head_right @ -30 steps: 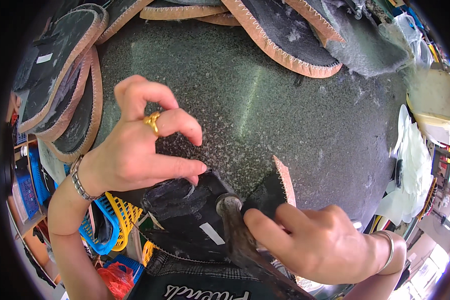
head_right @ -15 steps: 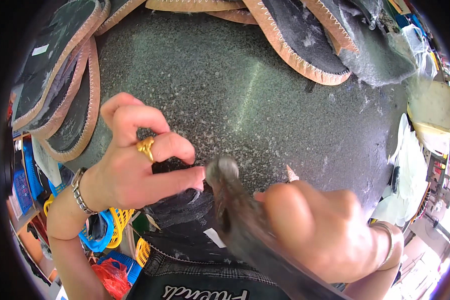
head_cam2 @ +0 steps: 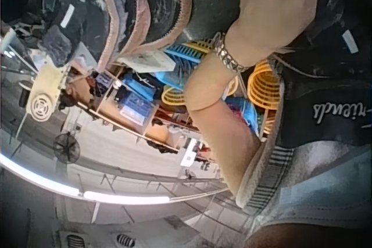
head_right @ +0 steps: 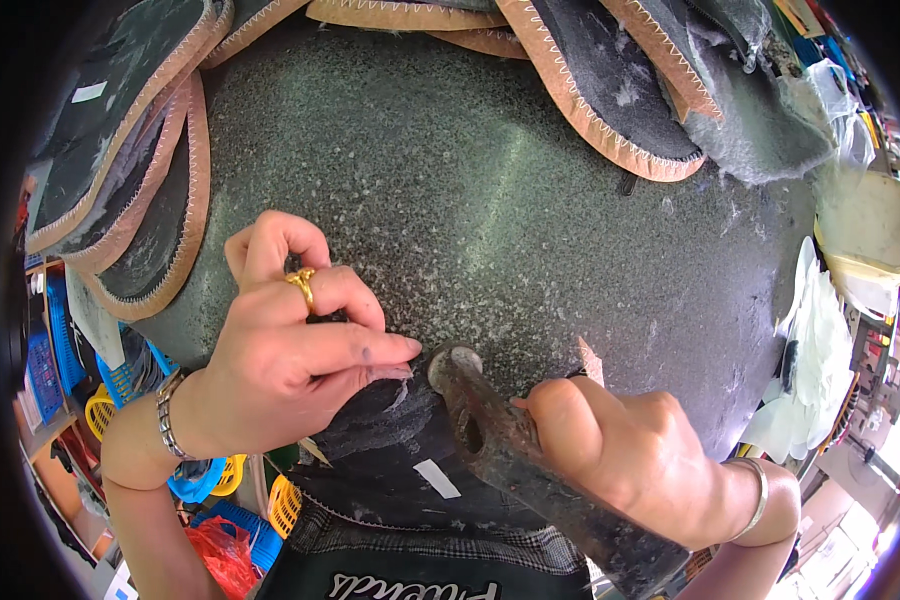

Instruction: Hammering various shoe components to secure them together during assembly.

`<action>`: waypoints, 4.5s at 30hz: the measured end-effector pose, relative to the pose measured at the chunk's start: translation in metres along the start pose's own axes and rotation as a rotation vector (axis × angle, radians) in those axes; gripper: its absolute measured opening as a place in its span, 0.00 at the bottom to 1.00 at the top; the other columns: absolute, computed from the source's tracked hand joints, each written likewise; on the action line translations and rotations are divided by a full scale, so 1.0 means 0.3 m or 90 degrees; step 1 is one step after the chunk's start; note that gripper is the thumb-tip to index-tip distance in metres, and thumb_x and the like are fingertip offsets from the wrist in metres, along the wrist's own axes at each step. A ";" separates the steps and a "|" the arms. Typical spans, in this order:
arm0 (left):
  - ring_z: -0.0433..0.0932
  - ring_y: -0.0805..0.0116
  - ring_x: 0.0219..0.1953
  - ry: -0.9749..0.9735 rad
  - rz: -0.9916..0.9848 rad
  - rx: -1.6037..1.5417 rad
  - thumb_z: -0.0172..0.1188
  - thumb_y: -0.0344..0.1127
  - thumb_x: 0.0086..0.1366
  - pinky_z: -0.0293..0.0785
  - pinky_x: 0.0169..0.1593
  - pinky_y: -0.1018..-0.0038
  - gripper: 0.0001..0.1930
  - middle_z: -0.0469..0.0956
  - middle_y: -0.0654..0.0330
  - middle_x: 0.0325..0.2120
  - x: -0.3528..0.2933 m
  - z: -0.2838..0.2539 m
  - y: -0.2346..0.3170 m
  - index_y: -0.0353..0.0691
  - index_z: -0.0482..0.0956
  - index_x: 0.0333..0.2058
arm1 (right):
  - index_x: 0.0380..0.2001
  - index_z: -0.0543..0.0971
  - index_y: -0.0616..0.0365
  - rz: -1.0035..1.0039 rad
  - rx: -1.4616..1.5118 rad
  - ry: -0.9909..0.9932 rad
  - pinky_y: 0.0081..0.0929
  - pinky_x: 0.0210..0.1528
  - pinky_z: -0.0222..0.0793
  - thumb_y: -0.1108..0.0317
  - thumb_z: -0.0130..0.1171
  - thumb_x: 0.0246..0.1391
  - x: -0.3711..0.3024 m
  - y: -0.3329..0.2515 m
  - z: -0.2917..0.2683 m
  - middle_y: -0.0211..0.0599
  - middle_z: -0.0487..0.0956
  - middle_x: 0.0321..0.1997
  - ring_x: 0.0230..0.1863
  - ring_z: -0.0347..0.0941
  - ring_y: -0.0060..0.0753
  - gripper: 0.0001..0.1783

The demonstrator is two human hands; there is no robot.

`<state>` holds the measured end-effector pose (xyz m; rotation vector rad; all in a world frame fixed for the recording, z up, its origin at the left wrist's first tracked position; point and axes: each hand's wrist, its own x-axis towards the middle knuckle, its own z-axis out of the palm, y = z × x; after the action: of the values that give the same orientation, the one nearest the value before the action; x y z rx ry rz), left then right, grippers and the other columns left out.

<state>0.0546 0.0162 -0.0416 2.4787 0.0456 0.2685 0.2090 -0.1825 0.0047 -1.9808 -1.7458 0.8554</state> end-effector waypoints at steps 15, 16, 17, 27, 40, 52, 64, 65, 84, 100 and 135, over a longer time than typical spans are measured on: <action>0.62 0.63 0.35 0.039 -0.080 0.042 0.72 0.40 0.34 0.53 0.41 0.66 0.15 0.73 0.75 0.23 -0.036 0.004 0.036 0.51 0.84 0.27 | 0.27 0.65 0.59 0.019 -0.095 -0.036 0.34 0.12 0.65 0.72 0.57 0.42 0.046 -0.039 -0.022 0.38 0.67 0.18 0.12 0.69 0.39 0.11; 0.62 0.64 0.35 0.035 -0.108 0.003 0.73 0.40 0.33 0.53 0.41 0.67 0.16 0.73 0.76 0.22 -0.048 0.012 0.028 0.51 0.84 0.27 | 0.27 0.65 0.59 0.011 -0.091 -0.038 0.34 0.12 0.65 0.72 0.57 0.42 0.057 -0.031 -0.020 0.38 0.67 0.18 0.12 0.69 0.39 0.11; 0.62 0.65 0.35 0.054 -0.125 -0.011 0.73 0.38 0.34 0.53 0.40 0.68 0.15 0.73 0.77 0.21 -0.051 0.022 0.027 0.51 0.85 0.27 | 0.28 0.65 0.60 0.005 -0.052 -0.037 0.34 0.13 0.65 0.72 0.57 0.42 0.068 -0.019 -0.022 0.39 0.66 0.18 0.13 0.69 0.39 0.11; 0.62 0.63 0.34 0.066 -0.080 -0.009 0.72 0.33 0.38 0.52 0.40 0.68 0.12 0.73 0.76 0.22 -0.049 0.033 0.041 0.52 0.83 0.26 | 0.29 0.66 0.61 -0.013 -0.099 0.011 0.32 0.14 0.63 0.69 0.58 0.42 0.063 -0.042 -0.048 0.36 0.66 0.17 0.13 0.68 0.39 0.13; 0.63 0.63 0.36 0.071 -0.153 0.102 0.71 0.39 0.38 0.51 0.42 0.65 0.12 0.73 0.76 0.24 -0.080 0.012 0.072 0.53 0.83 0.27 | 0.25 0.65 0.60 -0.026 -0.307 -0.104 0.32 0.09 0.62 0.71 0.58 0.39 0.093 -0.069 -0.047 0.37 0.65 0.16 0.10 0.66 0.36 0.12; 0.62 0.64 0.35 0.055 -0.054 0.158 0.68 0.32 0.39 0.50 0.41 0.63 0.13 0.73 0.75 0.26 -0.111 0.020 0.106 0.50 0.83 0.29 | 0.25 0.65 0.60 -0.115 -0.238 -0.069 0.28 0.08 0.61 0.70 0.57 0.42 0.111 -0.070 -0.042 0.35 0.64 0.16 0.10 0.65 0.31 0.11; 0.64 0.65 0.35 0.095 -0.061 0.176 0.65 0.30 0.37 0.51 0.41 0.63 0.13 0.75 0.77 0.26 -0.148 0.020 0.115 0.52 0.83 0.27 | 0.25 0.65 0.58 -0.108 -0.257 -0.088 0.30 0.08 0.60 0.68 0.59 0.39 0.122 -0.087 -0.037 0.36 0.64 0.15 0.10 0.67 0.32 0.13; 0.63 0.65 0.35 0.091 -0.070 0.186 0.65 0.30 0.37 0.51 0.40 0.62 0.13 0.75 0.77 0.26 -0.150 0.020 0.117 0.52 0.83 0.27 | 0.24 0.65 0.58 -0.133 -0.285 -0.050 0.29 0.07 0.59 0.68 0.59 0.39 0.129 -0.092 -0.036 0.36 0.64 0.15 0.10 0.67 0.32 0.13; 0.71 0.72 0.19 0.054 -0.037 -0.078 0.60 0.17 0.39 0.66 0.19 0.78 0.19 0.72 0.61 0.24 -0.212 -0.013 0.042 0.40 0.81 0.33 | 0.29 0.69 0.60 -0.097 -0.349 -0.179 0.29 0.13 0.66 0.70 0.58 0.43 0.140 -0.162 -0.027 0.32 0.67 0.17 0.12 0.69 0.34 0.11; 0.70 0.71 0.22 0.087 -0.014 -0.058 0.68 0.27 0.43 0.63 0.23 0.77 0.14 0.72 0.65 0.25 -0.165 0.012 -0.015 0.43 0.83 0.33 | 0.30 0.74 0.57 0.163 -0.015 -0.198 0.30 0.24 0.58 0.73 0.59 0.44 0.079 -0.068 -0.074 0.36 0.69 0.27 0.22 0.63 0.41 0.08; 0.59 0.63 0.34 0.254 -0.147 0.109 0.73 0.35 0.36 0.53 0.39 0.70 0.19 0.71 0.76 0.26 -0.224 0.063 0.036 0.52 0.83 0.33 | 0.25 0.64 0.57 -0.022 -0.139 -0.094 0.35 0.12 0.63 0.68 0.58 0.42 0.173 -0.113 -0.023 0.37 0.67 0.17 0.11 0.68 0.41 0.12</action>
<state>-0.0076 -0.0102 -0.0620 2.5184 0.5378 0.6784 0.1903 -0.1251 0.0209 -2.0605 -2.0292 0.8508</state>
